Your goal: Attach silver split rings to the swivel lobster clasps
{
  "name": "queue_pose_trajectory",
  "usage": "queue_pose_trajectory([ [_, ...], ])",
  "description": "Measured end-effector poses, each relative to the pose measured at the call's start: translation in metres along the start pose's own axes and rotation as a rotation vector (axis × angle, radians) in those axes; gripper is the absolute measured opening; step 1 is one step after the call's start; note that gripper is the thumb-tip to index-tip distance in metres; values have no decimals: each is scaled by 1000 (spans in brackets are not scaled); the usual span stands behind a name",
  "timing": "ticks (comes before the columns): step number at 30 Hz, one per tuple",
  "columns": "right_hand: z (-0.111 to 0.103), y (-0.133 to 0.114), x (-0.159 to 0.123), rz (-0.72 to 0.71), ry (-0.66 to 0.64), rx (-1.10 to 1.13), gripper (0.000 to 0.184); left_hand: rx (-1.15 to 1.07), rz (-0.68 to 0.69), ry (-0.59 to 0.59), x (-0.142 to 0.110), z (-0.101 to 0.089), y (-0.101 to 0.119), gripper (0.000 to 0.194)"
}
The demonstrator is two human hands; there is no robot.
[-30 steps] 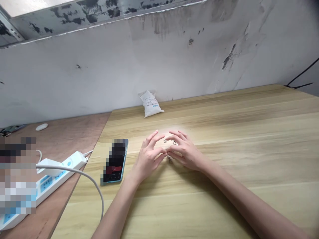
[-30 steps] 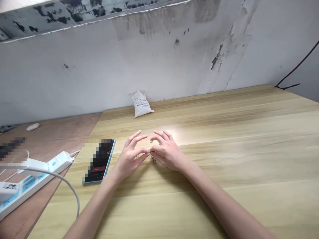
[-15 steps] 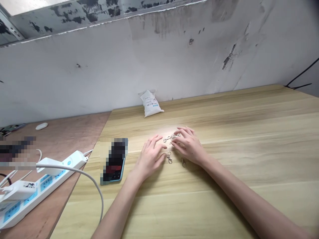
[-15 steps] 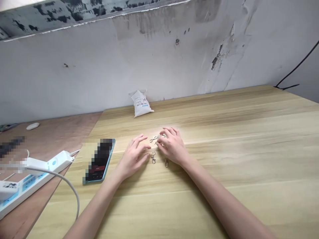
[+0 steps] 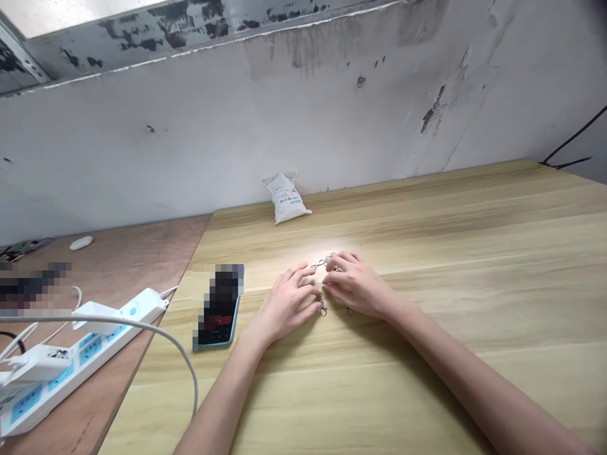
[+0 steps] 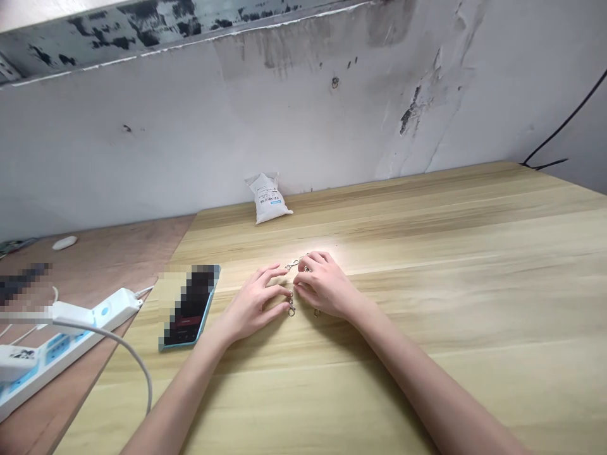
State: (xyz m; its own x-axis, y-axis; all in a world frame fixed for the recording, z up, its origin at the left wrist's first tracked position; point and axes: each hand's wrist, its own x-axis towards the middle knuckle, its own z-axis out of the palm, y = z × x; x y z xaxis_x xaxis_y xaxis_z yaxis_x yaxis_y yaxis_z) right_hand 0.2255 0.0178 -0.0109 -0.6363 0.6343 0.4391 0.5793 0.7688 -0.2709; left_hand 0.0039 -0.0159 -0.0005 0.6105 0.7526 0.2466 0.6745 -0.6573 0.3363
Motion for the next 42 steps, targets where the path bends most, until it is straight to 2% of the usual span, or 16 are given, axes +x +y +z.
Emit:
queue_pose_trajectory([
  [6,2,-15,2,-18,-110,12,25,145,56,54,1,4,-4,17],
  [10,6,-22,1,-5,-110,-70,20,212,66,104,2,7,-2,14],
  [13,6,-20,0,12,-113,-77,17,193,52,88,3,8,-1,11],
  [19,3,-14,0,27,-147,-24,12,180,-8,92,3,10,0,29],
  [22,3,-14,0,43,-169,-28,12,215,-14,84,5,12,2,26],
  [28,7,-14,0,-7,-140,-220,16,251,2,128,7,15,0,15],
  [34,11,-12,2,-53,-99,-294,21,220,8,167,6,16,-4,17],
  [38,14,-12,1,-46,-85,-296,20,177,-30,142,6,13,-4,7],
  [42,18,-10,0,-25,-72,-288,17,155,-81,93,5,9,-3,6],
])
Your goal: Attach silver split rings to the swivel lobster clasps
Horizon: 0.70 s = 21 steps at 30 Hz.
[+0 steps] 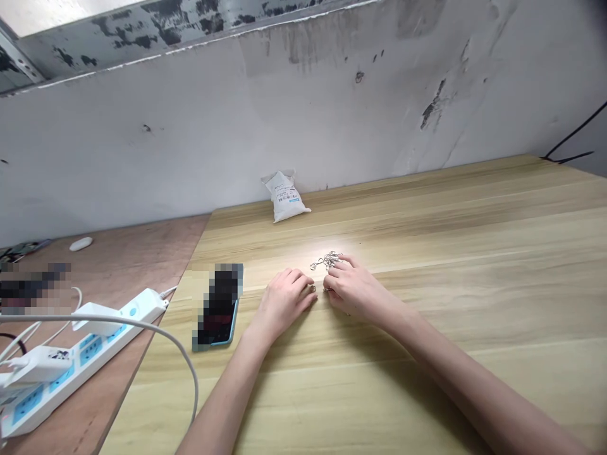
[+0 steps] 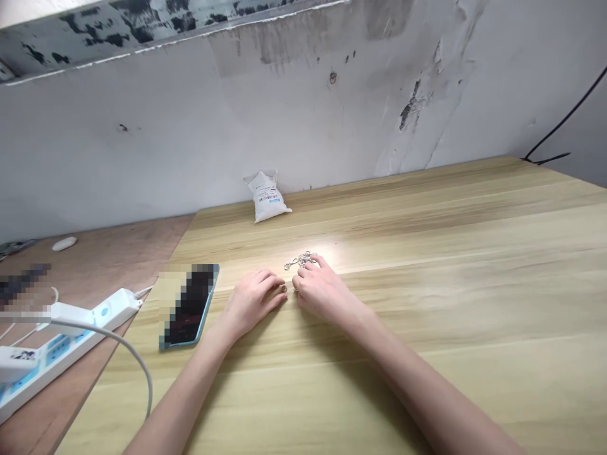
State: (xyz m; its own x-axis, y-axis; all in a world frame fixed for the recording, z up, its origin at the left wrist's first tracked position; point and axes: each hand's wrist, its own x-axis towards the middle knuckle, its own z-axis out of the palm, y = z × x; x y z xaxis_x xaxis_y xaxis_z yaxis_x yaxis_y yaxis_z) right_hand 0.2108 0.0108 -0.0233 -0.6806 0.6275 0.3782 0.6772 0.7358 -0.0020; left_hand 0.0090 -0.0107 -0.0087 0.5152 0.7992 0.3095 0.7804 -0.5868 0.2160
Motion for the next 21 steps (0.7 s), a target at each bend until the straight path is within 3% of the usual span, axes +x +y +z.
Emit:
queue_pose_trajectory([
  [6,5,-1,0,32,22,47,16,-32,-20,-24,-2,2,0,9],
  [21,0,2,2,49,95,191,14,8,-6,139,-3,-1,-6,13],
])
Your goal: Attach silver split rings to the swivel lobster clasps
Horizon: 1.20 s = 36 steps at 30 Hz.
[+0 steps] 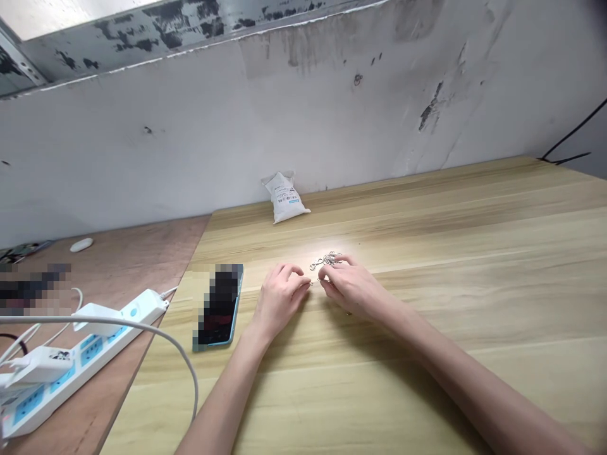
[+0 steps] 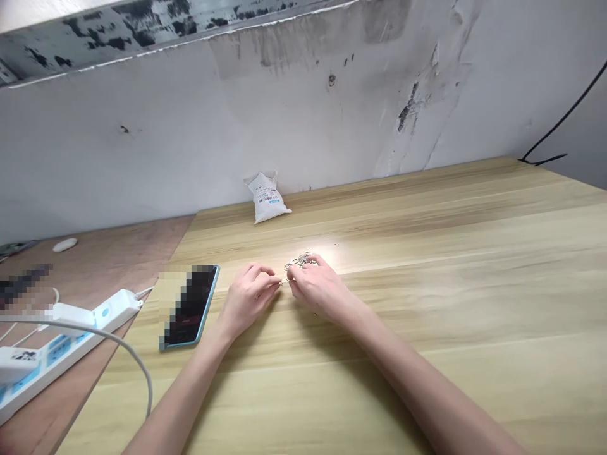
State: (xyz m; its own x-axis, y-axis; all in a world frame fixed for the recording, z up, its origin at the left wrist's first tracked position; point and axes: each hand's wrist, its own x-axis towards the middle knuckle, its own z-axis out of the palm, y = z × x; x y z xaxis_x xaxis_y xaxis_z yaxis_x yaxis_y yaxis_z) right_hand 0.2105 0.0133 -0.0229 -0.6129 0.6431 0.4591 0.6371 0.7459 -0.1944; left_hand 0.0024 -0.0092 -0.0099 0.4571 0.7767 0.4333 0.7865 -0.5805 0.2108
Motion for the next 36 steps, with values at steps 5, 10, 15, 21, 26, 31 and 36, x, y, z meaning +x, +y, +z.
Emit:
queue_pose_trajectory([
  [5,0,7,0,-75,-33,70,18,-17,-42,16,0,-3,-1,13],
  [10,0,8,1,-101,34,87,19,-130,-104,23,2,-6,1,13],
  [15,-4,7,1,-121,87,-12,15,-80,-100,6,1,-6,-1,16],
  [21,-5,4,0,-99,66,-153,13,-64,-100,-37,-2,-1,-6,19],
  [26,-7,2,1,-85,123,-190,16,-111,-113,-61,-1,-1,-4,19],
  [31,-8,0,1,-104,181,-178,16,-121,-93,-110,-1,-2,-2,19],
  [36,-11,-1,2,-111,241,-181,16,-84,-85,-135,-1,-2,-2,19],
])
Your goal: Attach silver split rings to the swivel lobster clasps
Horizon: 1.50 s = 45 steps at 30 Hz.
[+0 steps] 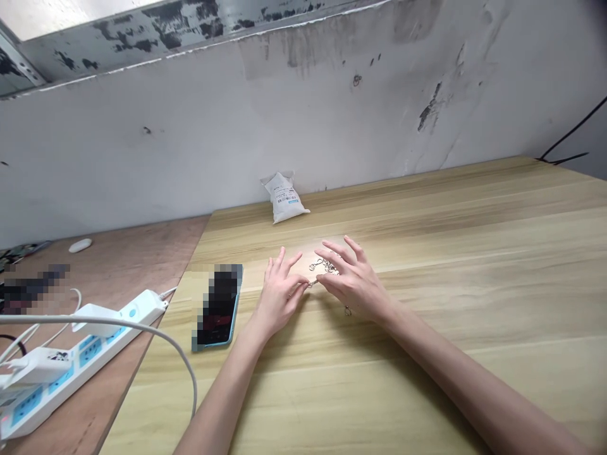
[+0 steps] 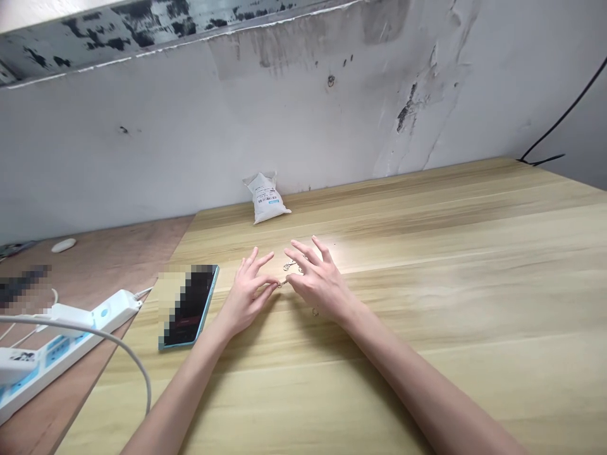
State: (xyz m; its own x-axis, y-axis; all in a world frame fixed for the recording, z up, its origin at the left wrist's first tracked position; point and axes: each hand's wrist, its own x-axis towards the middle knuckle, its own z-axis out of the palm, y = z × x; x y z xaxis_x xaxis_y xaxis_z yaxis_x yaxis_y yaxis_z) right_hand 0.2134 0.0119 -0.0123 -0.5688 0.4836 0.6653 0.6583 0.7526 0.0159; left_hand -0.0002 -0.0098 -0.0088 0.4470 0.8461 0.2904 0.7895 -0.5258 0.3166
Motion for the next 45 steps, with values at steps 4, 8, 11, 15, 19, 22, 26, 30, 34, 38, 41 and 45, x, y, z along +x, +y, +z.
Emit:
queue_pose_trajectory([
  [4,1,-1,-1,9,7,9,16,64,34,5,1,-1,1,20],
  [8,4,-2,-2,11,-36,23,17,83,20,10,0,0,2,18],
  [11,4,-2,-3,10,-61,29,17,70,-20,13,0,0,3,18],
  [15,2,-2,-2,54,-40,48,16,47,-62,33,-1,-1,6,17],
  [19,1,-3,0,93,5,48,16,55,-98,122,0,1,12,18],
  [22,0,-6,2,97,25,57,17,69,-104,185,1,4,16,24],
  [26,1,-10,2,84,33,75,15,94,-115,220,2,5,18,14],
  [30,2,-10,0,77,22,78,15,101,-104,225,1,4,16,11],
  [34,1,-10,1,79,6,81,14,95,-99,220,1,3,14,9],
  [38,-2,-8,2,103,-9,112,16,69,-98,225,2,1,13,9],
  [41,-2,-6,2,132,-39,118,17,32,-81,218,2,-1,13,8],
  [45,1,-4,-1,171,-107,81,15,-11,-103,240,2,-1,13,7],
])
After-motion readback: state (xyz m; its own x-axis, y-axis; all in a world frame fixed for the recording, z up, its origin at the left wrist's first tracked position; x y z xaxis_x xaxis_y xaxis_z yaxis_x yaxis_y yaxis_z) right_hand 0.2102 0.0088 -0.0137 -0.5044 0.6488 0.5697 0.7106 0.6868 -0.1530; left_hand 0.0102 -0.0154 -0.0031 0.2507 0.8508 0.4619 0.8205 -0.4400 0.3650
